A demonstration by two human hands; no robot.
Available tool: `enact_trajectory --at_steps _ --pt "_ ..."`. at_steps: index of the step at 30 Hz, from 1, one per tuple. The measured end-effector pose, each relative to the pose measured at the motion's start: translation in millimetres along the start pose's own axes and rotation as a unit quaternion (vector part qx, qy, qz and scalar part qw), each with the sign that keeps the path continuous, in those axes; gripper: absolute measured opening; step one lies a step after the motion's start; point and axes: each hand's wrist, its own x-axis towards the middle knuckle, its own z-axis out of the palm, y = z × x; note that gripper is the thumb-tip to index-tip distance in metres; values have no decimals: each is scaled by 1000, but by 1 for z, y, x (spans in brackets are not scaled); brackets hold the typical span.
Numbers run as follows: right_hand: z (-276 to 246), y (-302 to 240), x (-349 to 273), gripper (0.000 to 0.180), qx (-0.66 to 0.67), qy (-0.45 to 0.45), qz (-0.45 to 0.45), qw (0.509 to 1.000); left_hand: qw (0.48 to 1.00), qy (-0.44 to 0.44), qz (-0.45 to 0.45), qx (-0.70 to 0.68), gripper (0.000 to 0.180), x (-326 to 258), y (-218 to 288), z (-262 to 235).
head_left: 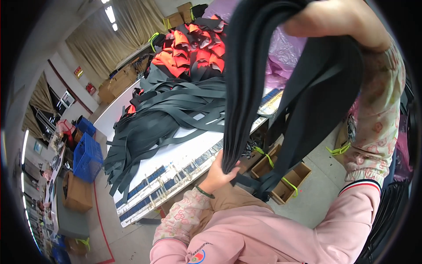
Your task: The person is organizing, sorting, and aligning long black straps on a factory workstation.
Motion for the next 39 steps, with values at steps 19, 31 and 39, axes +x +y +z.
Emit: enact_trajectory --at_steps 19,31,39 --pt "427 198 7 96 36 -484 -163 859 787 220 -182 547 33 -345 93 -198" --pt "648 46 -2 64 77 -440 -202 872 778 339 -243 470 41 -440 25 -201" --pt "656 51 15 41 128 -489 -68 860 523 604 -393 455 30 -609 -83 -186"
